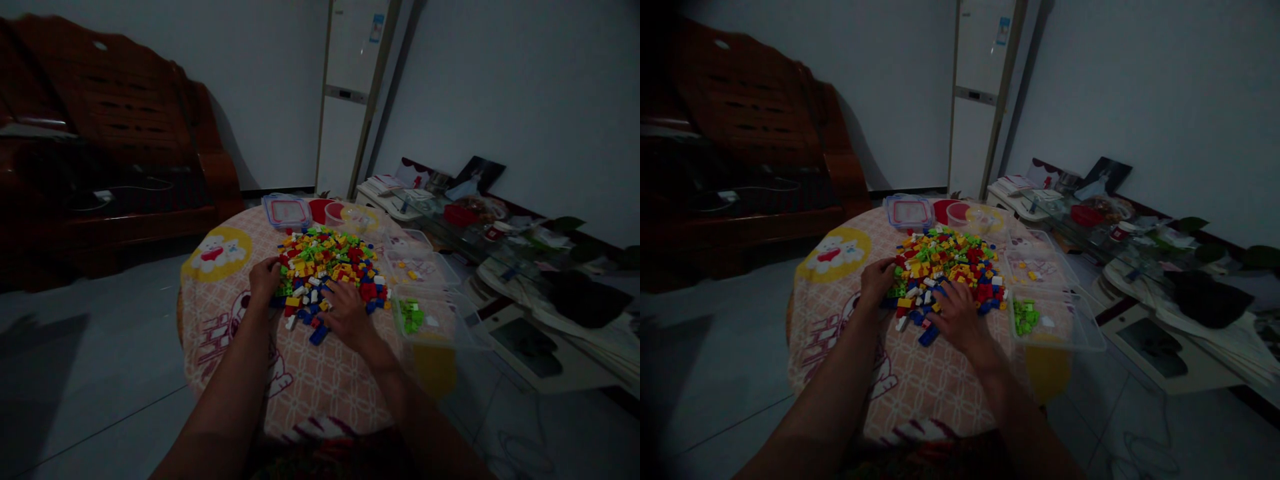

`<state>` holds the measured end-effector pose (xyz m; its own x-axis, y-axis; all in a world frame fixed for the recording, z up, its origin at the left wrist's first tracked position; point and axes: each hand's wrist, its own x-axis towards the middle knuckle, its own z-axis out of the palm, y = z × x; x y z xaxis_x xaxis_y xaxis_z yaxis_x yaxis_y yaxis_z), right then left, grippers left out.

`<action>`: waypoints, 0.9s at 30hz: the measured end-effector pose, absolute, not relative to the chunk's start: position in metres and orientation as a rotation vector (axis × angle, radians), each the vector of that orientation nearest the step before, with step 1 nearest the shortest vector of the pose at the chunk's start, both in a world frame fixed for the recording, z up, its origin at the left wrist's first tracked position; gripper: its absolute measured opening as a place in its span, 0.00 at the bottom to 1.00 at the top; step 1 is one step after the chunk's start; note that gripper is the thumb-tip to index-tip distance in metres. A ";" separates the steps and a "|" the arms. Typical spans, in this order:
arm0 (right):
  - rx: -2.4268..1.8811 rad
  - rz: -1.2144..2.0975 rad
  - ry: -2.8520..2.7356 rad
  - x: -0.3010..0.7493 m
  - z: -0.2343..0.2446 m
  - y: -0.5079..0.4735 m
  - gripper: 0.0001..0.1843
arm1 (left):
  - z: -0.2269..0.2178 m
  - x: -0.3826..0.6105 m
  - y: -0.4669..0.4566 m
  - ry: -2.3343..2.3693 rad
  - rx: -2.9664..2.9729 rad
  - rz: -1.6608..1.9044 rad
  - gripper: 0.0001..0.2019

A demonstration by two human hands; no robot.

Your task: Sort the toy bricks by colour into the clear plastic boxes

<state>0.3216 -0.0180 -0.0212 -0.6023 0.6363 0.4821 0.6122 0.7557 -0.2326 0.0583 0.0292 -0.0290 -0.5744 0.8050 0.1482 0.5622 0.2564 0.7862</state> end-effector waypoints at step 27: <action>-1.160 -0.051 -2.348 0.315 -0.004 0.031 0.23 | -0.029 0.058 0.030 2.237 1.248 1.298 0.20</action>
<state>0.3155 0.0310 -0.0038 -0.5005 0.7313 0.4633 0.7507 0.6332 -0.1885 0.0577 0.0298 -0.0294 -0.5927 0.7855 0.1780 0.5444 0.2279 0.8073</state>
